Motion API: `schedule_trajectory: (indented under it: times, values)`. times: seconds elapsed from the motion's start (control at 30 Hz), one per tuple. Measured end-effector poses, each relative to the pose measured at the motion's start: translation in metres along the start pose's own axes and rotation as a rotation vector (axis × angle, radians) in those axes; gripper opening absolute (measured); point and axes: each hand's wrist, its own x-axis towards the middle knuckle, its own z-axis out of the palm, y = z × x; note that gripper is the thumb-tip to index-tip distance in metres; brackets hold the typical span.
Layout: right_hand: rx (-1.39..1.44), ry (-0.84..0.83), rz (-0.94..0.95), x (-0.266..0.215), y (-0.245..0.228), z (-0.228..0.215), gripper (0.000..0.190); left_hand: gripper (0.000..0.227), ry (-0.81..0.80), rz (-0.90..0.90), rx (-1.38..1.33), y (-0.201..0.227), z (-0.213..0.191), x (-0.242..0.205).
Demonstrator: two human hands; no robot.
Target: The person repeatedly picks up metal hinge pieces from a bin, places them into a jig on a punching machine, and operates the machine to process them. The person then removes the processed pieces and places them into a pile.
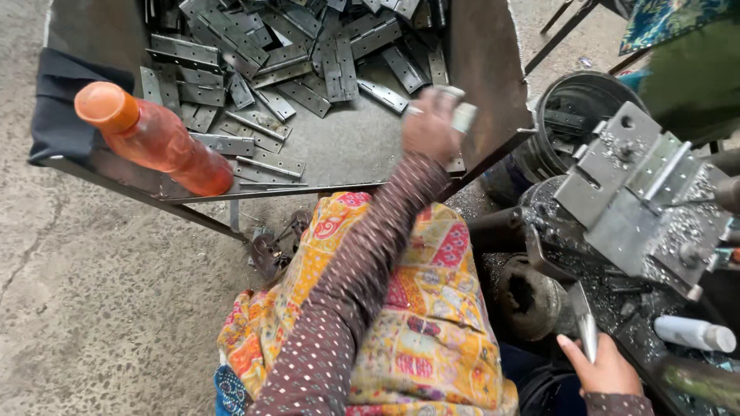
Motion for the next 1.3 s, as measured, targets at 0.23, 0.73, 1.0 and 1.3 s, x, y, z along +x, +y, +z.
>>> schedule_trajectory:
  times: [0.23,0.73,1.0,1.3]
  values:
    - [-0.055,0.084,-0.132,0.029,0.046,0.022,0.054,0.083,-0.167,-0.337,0.634,-0.188,0.077,0.072]
    - [-0.028,0.102,-0.095,-0.013,-0.018,0.004,0.055,0.041,-0.226,-0.697,-0.428,-0.144,-0.005,-0.047]
    - [-0.033,0.194,-0.183,-0.013,-0.019,0.015,0.061,0.037,-0.296,-0.213,-1.373,0.031,-0.063,-0.082]
    - [0.002,0.181,-0.175,-0.022,-0.032,0.005,0.063,0.033,-0.750,-0.029,-1.548,0.140,-0.034,-0.126]
